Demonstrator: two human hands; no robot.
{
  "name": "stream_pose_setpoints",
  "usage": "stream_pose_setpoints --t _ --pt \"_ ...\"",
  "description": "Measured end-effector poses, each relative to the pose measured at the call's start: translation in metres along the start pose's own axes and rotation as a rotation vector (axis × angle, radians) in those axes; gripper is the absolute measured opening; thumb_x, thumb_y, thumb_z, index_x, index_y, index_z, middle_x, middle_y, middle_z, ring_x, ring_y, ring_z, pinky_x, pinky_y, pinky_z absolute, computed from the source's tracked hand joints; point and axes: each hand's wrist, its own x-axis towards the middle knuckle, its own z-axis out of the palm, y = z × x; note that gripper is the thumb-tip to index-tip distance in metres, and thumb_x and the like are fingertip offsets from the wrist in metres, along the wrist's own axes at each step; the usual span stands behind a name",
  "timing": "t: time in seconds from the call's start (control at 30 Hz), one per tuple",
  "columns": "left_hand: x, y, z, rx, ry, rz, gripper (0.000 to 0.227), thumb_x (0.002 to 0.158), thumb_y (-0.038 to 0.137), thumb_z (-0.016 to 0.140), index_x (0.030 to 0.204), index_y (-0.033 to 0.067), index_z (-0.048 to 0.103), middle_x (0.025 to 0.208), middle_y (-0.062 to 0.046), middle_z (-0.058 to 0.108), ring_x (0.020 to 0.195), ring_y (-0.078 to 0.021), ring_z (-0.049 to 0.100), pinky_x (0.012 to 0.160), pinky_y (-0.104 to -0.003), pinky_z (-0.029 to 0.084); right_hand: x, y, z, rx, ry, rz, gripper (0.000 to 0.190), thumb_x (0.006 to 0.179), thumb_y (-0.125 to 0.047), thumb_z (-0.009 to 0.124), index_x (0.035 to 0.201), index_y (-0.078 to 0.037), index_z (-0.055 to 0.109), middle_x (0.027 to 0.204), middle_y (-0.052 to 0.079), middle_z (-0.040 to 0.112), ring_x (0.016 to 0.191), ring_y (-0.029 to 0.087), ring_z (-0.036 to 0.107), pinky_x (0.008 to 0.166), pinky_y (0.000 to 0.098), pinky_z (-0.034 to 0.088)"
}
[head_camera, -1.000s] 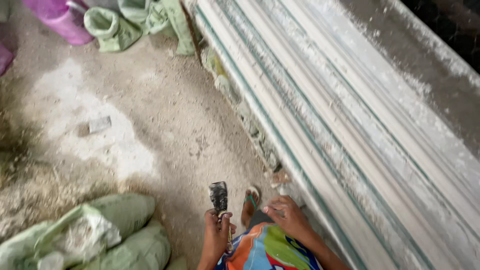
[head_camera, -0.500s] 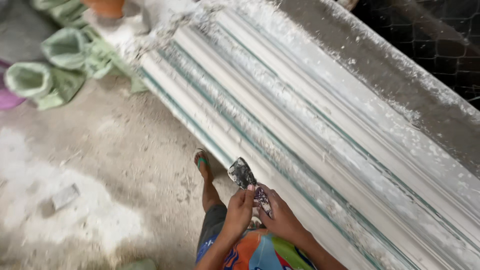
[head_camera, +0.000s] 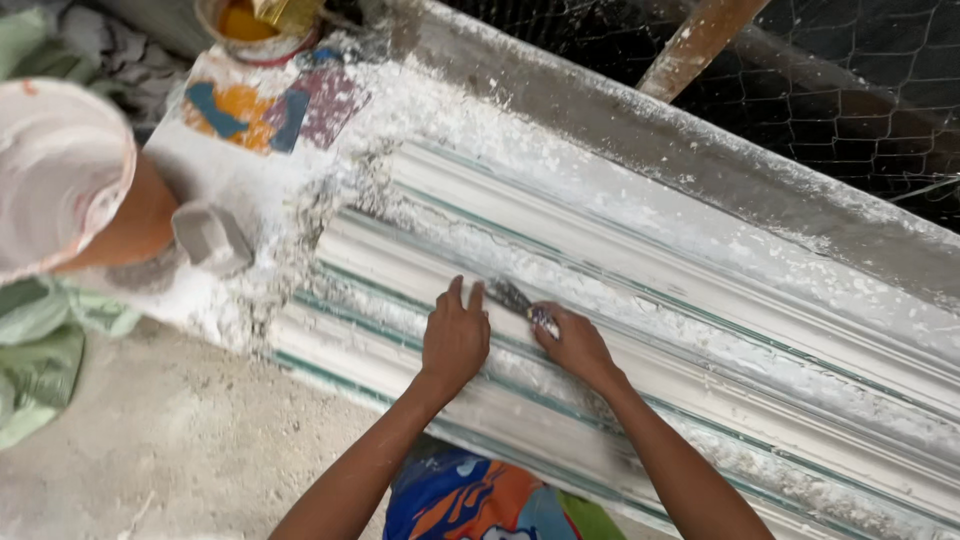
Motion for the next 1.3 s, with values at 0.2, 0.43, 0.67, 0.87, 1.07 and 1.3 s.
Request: stream_pose_setpoints --t 0.2,0.43,0.67,0.87,1.07,1.3 --pt "0.046 -0.013 0.056 0.279 -0.224 0.273 0.044 0.102 0.018 0.057 0.145 0.0121 0.058 0.151 -0.030 0.048 0.142 -0.0461 0.045 0.106 -0.053 0.042 -0.002 0.006 -0.017 -0.069 -0.086 0.072 0.046 0.096 -0.033 0.056 0.142 -0.026 0.059 0.127 0.016 0.073 0.120 0.042 0.066 0.103 0.0577 0.052" --pt "0.083 0.005 0.124 0.132 0.183 0.757 0.010 0.085 0.006 0.063 0.078 0.0117 0.068 0.075 -0.008 0.062 0.077 -0.0267 0.061 0.067 -0.042 0.047 -0.005 0.027 -0.064 -0.155 -0.177 0.113 0.045 0.098 -0.026 0.052 0.142 -0.019 0.062 0.127 0.015 0.074 0.120 0.044 0.066 0.099 0.0589 0.056" --pt "0.089 -0.121 0.080 0.158 0.139 0.634 0.015 0.084 0.007 0.068 0.097 0.0116 0.075 0.094 -0.011 0.075 0.101 -0.0314 0.069 0.096 -0.057 0.048 0.059 -0.075 -0.025 -0.141 -0.296 -0.066 0.051 0.098 -0.021 0.048 0.148 -0.020 0.055 0.132 0.016 0.068 0.121 0.043 0.065 0.096 0.0600 0.055" --pt "0.115 -0.238 -0.092 0.625 0.092 0.272 0.034 0.088 0.010 0.068 0.120 0.0174 0.073 0.114 -0.005 0.076 0.117 -0.0273 0.067 0.112 -0.067 0.035 0.164 -0.210 0.065 0.038 -0.227 -0.339 0.051 0.104 -0.023 0.042 0.154 -0.021 0.047 0.124 0.018 0.069 0.097 0.040 0.074 0.081 0.0581 0.060" --pt "0.111 -0.200 -0.113 0.552 0.187 0.241 0.026 0.090 0.017 0.068 0.115 0.0227 0.076 0.123 0.000 0.075 0.127 -0.0297 0.062 0.110 -0.073 0.032 0.150 -0.219 0.036 0.016 -0.184 -0.307 0.044 0.099 -0.027 0.054 0.140 -0.011 0.062 0.107 0.030 0.072 0.101 0.054 0.069 0.080 0.0656 0.055" --pt "0.043 -0.143 -0.007 -0.085 0.410 0.268 0.031 0.104 0.020 0.056 0.133 0.0135 0.066 0.131 -0.012 0.065 0.124 -0.0318 0.062 0.104 -0.049 0.044 0.131 -0.108 -0.005 0.822 -0.415 0.541 0.077 0.092 -0.035 0.075 0.157 -0.010 0.042 0.087 0.015 0.065 0.047 0.012 0.048 0.030 0.0188 0.038"
